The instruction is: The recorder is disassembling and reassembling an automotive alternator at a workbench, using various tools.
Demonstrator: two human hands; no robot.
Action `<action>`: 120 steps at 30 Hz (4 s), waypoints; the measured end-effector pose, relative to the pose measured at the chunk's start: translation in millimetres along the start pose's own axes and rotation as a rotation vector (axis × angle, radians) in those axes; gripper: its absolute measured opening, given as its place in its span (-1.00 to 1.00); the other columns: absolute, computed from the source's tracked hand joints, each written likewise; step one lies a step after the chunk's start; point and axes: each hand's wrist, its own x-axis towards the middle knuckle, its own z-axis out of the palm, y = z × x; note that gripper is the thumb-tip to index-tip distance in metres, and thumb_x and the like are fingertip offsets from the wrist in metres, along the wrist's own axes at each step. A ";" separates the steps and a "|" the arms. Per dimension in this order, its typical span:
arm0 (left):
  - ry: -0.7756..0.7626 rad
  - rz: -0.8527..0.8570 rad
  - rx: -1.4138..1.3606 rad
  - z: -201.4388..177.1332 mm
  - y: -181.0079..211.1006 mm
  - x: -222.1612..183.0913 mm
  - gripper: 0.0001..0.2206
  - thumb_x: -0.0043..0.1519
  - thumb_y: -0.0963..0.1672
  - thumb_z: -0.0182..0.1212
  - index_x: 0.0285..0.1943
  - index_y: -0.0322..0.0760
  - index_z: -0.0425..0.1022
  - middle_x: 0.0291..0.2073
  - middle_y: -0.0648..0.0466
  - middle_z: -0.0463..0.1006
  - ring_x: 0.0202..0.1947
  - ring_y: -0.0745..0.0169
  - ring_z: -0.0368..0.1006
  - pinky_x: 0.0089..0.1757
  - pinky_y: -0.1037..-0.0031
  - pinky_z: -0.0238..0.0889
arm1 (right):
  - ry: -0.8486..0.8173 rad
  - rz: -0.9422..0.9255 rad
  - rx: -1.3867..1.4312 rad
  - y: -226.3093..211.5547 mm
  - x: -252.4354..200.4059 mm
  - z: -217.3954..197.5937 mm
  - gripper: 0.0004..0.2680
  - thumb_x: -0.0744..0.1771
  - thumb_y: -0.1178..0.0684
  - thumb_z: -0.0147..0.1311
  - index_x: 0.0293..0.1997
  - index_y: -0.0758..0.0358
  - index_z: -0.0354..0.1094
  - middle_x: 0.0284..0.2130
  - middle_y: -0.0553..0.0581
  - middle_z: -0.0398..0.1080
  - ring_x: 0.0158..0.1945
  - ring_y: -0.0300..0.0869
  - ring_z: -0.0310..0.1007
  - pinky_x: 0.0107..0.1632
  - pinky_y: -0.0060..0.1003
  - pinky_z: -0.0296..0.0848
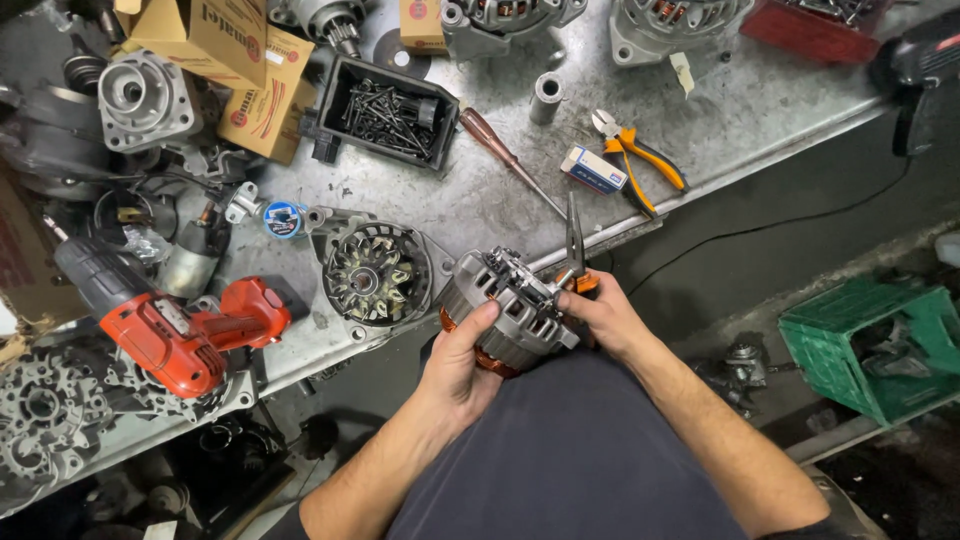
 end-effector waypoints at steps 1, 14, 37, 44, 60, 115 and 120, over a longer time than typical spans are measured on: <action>-0.007 0.005 -0.003 -1.7 -0.3 2.0 -0.53 0.13 -0.11 0.38 0.23 -0.30 0.44 0.05 -0.01 0.60 0.07 0.04 0.53 0.14 0.06 0.36 | 0.019 0.023 0.005 -3.5 0.5 3.2 -0.79 0.29 0.02 0.27 -0.11 0.31 0.44 -0.31 -0.01 0.50 -0.27 -0.32 0.44 -0.19 -0.36 0.45; -0.212 -0.002 -0.016 -17.0 -4.0 2.1 -0.45 0.15 -0.07 0.40 0.33 -0.26 0.38 0.14 0.00 0.56 0.19 0.02 0.45 0.24 0.04 0.20 | 0.005 0.036 -0.218 -5.5 4.0 -8.4 -0.71 0.25 -0.08 0.34 -0.11 0.30 0.44 -0.37 -0.04 0.49 -0.32 -0.35 0.39 -0.26 -0.36 0.42; -0.210 0.116 0.190 -24.2 -0.6 1.7 -0.49 0.15 -0.22 0.30 0.34 -0.32 0.34 0.15 -0.02 0.53 0.18 0.01 0.44 0.20 0.12 0.25 | 0.166 0.386 -0.057 -46.0 -23.5 36.0 -0.74 0.29 -0.09 0.24 -0.18 0.36 0.45 -0.47 0.11 0.47 -0.56 -0.16 0.45 -0.52 -0.26 0.42; -0.222 0.128 0.186 -39.1 -1.9 3.9 -0.49 0.13 -0.28 0.33 0.31 -0.37 0.36 0.10 -0.06 0.55 0.14 -0.02 0.46 0.17 0.12 0.28 | 0.106 0.290 -0.009 -44.7 -26.5 41.5 -0.78 0.30 -0.01 0.22 -0.14 0.37 0.45 -0.40 0.08 0.51 -0.49 -0.22 0.48 -0.46 -0.24 0.52; -0.156 0.017 0.088 -44.3 12.2 12.0 -0.52 0.14 -0.22 0.26 0.30 -0.33 0.37 0.09 -0.05 0.57 0.13 -0.03 0.47 0.19 0.03 0.27 | 0.012 0.284 -0.300 -69.4 -34.6 50.9 -0.80 0.33 -0.03 0.16 -0.16 0.33 0.44 -0.47 0.00 0.43 -0.52 -0.26 0.51 -0.45 -0.34 0.43; -0.082 0.018 0.345 15.8 23.7 17.6 -0.77 0.24 -0.19 0.25 0.05 -0.39 0.50 -0.18 -0.02 0.63 -0.24 0.16 0.60 -0.20 0.25 0.55 | -0.374 0.023 -2.228 -226.8 -75.9 64.8 -0.59 0.24 0.09 0.07 0.24 0.17 0.24 -0.01 0.06 0.40 0.08 -0.06 0.44 -0.17 -0.13 0.56; -0.108 0.037 0.373 17.0 22.0 16.1 -0.78 0.27 -0.18 0.26 0.05 -0.41 0.50 -0.18 -0.01 0.63 -0.23 0.17 0.61 -0.19 0.28 0.54 | -0.366 0.099 -2.156 -217.3 -80.6 66.3 -0.61 0.20 0.12 0.09 0.16 0.22 0.23 -0.06 0.11 0.38 0.06 0.00 0.45 -0.15 -0.12 0.57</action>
